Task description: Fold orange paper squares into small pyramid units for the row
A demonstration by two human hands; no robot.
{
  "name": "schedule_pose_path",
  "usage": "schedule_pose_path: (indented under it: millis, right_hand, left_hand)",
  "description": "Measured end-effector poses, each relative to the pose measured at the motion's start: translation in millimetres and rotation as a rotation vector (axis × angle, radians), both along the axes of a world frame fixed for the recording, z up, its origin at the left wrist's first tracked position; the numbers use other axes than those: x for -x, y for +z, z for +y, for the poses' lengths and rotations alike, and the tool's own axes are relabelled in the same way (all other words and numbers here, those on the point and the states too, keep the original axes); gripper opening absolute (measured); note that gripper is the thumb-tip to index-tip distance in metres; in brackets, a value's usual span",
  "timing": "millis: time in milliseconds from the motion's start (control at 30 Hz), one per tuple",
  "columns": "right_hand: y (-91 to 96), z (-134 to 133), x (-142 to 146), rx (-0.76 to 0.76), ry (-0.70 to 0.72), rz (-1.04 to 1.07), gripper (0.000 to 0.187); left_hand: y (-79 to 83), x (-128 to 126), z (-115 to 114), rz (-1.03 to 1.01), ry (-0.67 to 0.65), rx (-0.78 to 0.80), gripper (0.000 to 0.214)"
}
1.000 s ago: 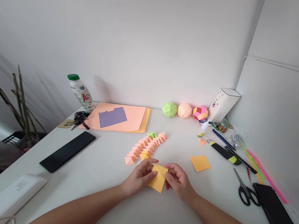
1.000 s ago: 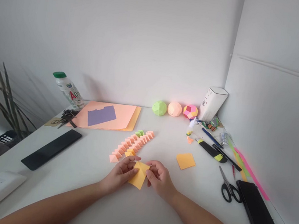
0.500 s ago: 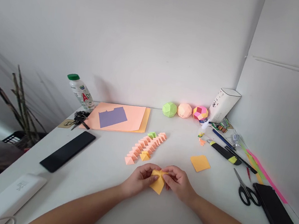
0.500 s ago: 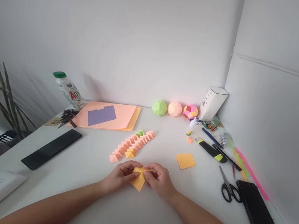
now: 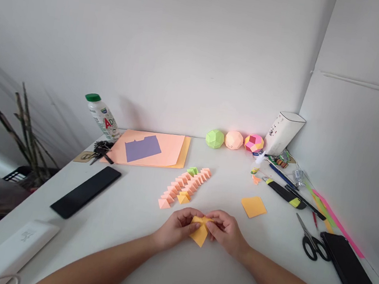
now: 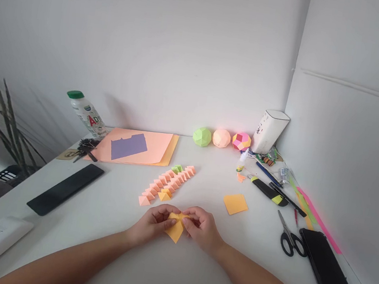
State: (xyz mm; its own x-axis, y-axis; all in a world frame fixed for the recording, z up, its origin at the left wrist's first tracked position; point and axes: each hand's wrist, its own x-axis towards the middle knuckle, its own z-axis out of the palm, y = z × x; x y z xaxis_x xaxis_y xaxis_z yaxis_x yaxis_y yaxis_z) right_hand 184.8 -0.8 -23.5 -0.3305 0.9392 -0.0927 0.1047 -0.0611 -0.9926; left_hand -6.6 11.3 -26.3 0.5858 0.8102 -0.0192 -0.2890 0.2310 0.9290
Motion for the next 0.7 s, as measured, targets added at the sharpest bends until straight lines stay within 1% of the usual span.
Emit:
schedule_pose_path:
  millis: [267,500,700]
  right_hand:
    - [1.1,0.4,-0.2,0.001,0.006,0.007,0.026]
    - [4.4,0.0,1.3,0.010,0.007,0.000,0.027]
    - [2.3,0.1,1.3,0.000,0.003,0.012,0.026]
  left_hand:
    - [4.3,-2.0,-0.3,0.040,0.023,0.016,0.024]
    - [3.6,-1.5,-0.5,0.043,0.036,0.014,0.019]
    - [3.3,-0.8,-0.3,0.049,0.032,0.013,0.020]
